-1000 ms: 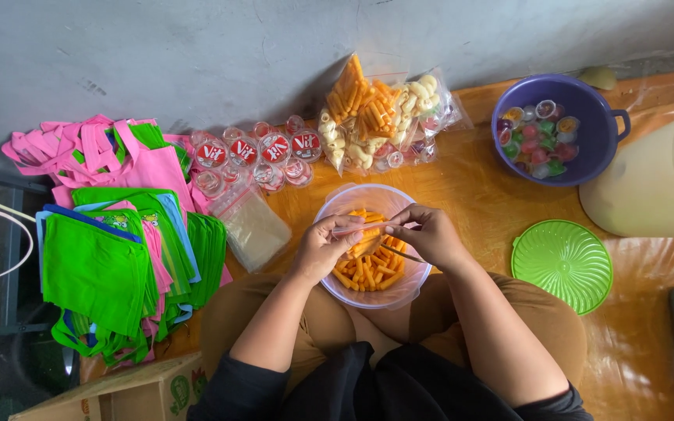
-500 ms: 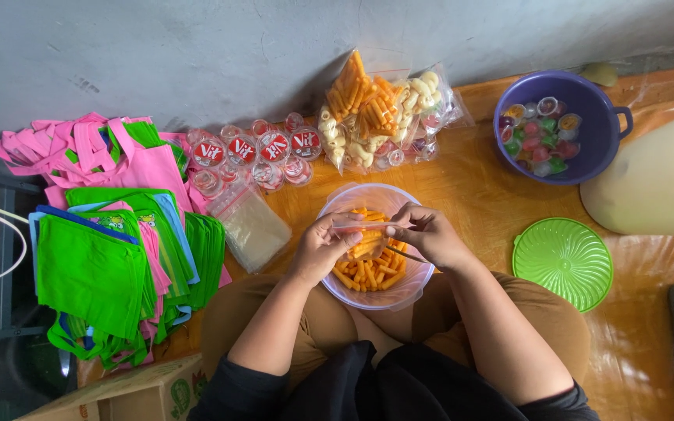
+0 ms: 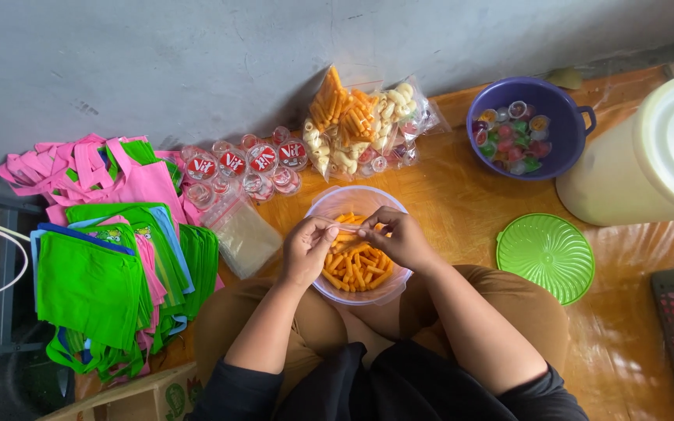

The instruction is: Scooping orange snacks from a bowl into small plastic bags using a spoon.

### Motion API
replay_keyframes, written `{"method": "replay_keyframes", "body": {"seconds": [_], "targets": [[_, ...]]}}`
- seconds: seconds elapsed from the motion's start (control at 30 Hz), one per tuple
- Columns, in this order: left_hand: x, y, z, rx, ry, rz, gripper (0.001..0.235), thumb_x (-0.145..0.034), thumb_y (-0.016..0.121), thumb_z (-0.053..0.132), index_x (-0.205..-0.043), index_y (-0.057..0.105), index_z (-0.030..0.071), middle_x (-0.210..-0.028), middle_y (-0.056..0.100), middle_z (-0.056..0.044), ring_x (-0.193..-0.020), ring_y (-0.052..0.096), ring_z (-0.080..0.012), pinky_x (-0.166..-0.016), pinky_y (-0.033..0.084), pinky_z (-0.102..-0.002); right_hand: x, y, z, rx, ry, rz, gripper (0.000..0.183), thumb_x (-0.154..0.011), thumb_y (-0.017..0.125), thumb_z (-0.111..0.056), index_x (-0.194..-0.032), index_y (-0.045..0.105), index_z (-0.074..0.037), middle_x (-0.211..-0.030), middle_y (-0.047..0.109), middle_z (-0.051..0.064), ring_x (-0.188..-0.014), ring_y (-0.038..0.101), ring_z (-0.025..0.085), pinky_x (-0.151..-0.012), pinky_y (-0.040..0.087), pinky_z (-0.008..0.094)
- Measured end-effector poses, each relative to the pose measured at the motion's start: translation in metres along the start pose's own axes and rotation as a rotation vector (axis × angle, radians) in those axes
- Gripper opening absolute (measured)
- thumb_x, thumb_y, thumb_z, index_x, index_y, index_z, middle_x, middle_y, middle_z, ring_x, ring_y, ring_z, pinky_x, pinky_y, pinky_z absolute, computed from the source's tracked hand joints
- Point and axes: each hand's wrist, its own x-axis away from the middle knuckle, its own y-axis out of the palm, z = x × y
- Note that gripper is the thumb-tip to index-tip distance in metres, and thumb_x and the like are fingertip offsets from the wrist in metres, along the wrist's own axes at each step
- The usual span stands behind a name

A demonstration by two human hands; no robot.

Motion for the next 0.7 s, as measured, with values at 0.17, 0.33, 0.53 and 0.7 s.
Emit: {"method": "replay_keyframes", "body": {"seconds": [0.17, 0.33, 0.53, 0.7], "targets": [[0.005, 0.007, 0.003, -0.055, 0.068, 0.021, 0.008, -0.096, 0.071, 0.008, -0.094, 0.072, 0.001, -0.095, 0.074, -0.013, -0.096, 0.075, -0.0219, -0.086, 0.061, -0.034, 0.001, -0.001, 0.005, 0.078, -0.088, 0.028, 0.006, -0.084, 0.081, -0.015, -0.087, 0.078, -0.01, -0.085, 0.072, 0.008, -0.085, 0.068, 0.025, -0.073, 0.055, 0.033], [0.008, 0.012, 0.011, -0.136, 0.125, 0.005, 0.007, -0.095, 0.072, 0.009, -0.093, 0.072, 0.002, -0.092, 0.073, -0.012, -0.092, 0.075, -0.024, -0.081, 0.061, -0.034, 0.007, 0.003, -0.019, 0.115, -0.272, 0.014, 0.021, -0.082, 0.083, -0.018, -0.099, 0.076, -0.009, -0.097, 0.071, 0.015, -0.103, 0.067, 0.038, -0.087, 0.054, 0.047], [0.014, 0.017, 0.018, -0.25, 0.148, -0.024, 0.009, -0.094, 0.074, 0.013, -0.09, 0.074, 0.005, -0.088, 0.075, -0.01, -0.088, 0.075, -0.0266, -0.079, 0.062, -0.034, 0.011, 0.015, -0.002, 0.235, -0.401, 0.073, 0.004, -0.088, 0.076, -0.012, -0.089, 0.074, -0.009, -0.09, 0.068, 0.009, -0.106, 0.066, 0.033, -0.094, 0.052, 0.044], [0.017, 0.021, 0.02, -0.322, 0.203, -0.043, 0.008, -0.097, 0.069, 0.011, -0.09, 0.071, 0.007, -0.088, 0.073, -0.01, -0.087, 0.074, -0.0286, -0.078, 0.061, -0.038, 0.013, 0.023, 0.003, 0.373, -0.454, 0.094, 0.006, -0.092, 0.071, -0.015, -0.092, 0.069, -0.009, -0.09, 0.065, 0.008, -0.103, 0.065, 0.033, -0.087, 0.052, 0.044]]}}
